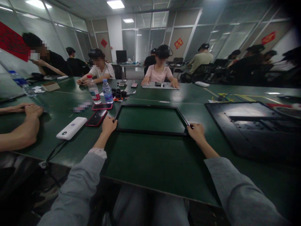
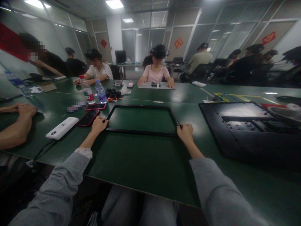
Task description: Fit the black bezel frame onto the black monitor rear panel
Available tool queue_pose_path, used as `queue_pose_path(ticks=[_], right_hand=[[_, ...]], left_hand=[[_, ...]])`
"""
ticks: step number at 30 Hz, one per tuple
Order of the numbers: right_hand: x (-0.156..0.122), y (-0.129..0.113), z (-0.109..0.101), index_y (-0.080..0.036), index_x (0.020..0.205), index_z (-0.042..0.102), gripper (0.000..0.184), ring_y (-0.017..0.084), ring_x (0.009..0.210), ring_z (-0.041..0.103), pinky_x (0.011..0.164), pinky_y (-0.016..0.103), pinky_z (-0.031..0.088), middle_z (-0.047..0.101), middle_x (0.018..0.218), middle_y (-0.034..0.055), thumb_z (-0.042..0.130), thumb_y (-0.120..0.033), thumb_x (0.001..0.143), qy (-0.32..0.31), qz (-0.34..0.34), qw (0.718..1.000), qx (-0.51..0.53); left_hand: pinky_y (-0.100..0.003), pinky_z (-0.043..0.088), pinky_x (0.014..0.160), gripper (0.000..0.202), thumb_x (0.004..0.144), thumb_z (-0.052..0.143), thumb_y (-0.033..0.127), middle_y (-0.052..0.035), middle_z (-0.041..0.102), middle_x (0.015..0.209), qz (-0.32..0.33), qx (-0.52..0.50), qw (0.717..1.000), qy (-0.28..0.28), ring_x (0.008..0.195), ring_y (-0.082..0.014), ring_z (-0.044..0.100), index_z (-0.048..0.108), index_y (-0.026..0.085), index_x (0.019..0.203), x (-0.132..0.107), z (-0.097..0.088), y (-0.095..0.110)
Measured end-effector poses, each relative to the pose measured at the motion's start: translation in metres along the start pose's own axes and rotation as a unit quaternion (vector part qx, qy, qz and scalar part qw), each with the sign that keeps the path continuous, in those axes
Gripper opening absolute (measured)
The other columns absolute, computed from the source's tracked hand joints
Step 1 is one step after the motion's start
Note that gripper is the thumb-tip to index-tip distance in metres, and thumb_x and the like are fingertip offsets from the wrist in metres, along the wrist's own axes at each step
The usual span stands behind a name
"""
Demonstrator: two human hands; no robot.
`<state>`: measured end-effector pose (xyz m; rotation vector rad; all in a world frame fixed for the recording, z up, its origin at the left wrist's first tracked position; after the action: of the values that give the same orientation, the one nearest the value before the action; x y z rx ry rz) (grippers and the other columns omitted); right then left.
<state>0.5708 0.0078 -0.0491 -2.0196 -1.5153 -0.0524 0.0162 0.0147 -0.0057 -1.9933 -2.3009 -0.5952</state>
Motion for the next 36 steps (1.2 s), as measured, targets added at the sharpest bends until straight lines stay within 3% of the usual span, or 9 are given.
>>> queue_pose_path(ticks=[17,24,30,36], right_hand=[[0.001,0.000,-0.001,-0.008,0.108,0.077,0.045,0.031,0.101,0.058,0.097,0.046,0.046,0.065,0.091,0.0167,0.052,-0.035,0.082,0.004,-0.001,1.000,0.006],[0.002,-0.001,-0.001,-0.004,0.109,0.076,0.049,0.034,0.101,0.060,0.097,0.048,0.046,0.068,0.093,0.0214,0.047,-0.033,0.084,-0.004,-0.028,0.999,-0.023],[-0.003,-0.005,-0.006,-0.008,0.104,0.077,0.042,0.033,0.100,0.059,0.095,0.047,0.046,0.067,0.091,0.0197,0.050,-0.032,0.082,0.012,-0.037,0.999,-0.023],[-0.009,-0.013,-0.021,-0.006,0.116,0.074,0.046,0.030,0.099,0.058,0.098,0.044,0.044,0.065,0.095,0.0190,0.047,-0.027,0.085,-0.003,-0.033,0.999,-0.009]], left_hand=[[-0.042,0.049,0.100,0.046,0.096,0.050,0.044,-0.0209,0.060,0.124,0.024,-0.001,1.000,-0.009,0.113,-0.0333,0.062,0.074,0.012,0.119,0.000,0.001,0.002],[-0.042,0.049,0.100,0.045,0.097,0.049,0.045,-0.0202,0.060,0.124,0.022,0.017,1.000,-0.013,0.114,-0.0327,0.061,0.073,0.014,0.119,0.000,0.000,0.003],[-0.042,0.048,0.103,0.046,0.097,0.049,0.043,-0.0207,0.060,0.124,0.024,0.015,1.000,-0.009,0.117,-0.0331,0.060,0.072,0.013,0.122,-0.003,-0.002,0.004],[-0.044,0.048,0.104,0.049,0.098,0.048,0.044,-0.0202,0.058,0.130,0.020,-0.011,1.000,-0.005,0.125,-0.0342,0.056,0.066,0.014,0.133,-0.007,-0.005,0.006]])
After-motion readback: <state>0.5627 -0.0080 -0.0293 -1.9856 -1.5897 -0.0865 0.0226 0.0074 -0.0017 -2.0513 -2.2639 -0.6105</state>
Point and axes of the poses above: each hand's wrist, its own x-axis towards the middle knuckle, its own z-axis out of the palm, y = z × x, the point moved 2 cm from there along x, towards the middle knuckle
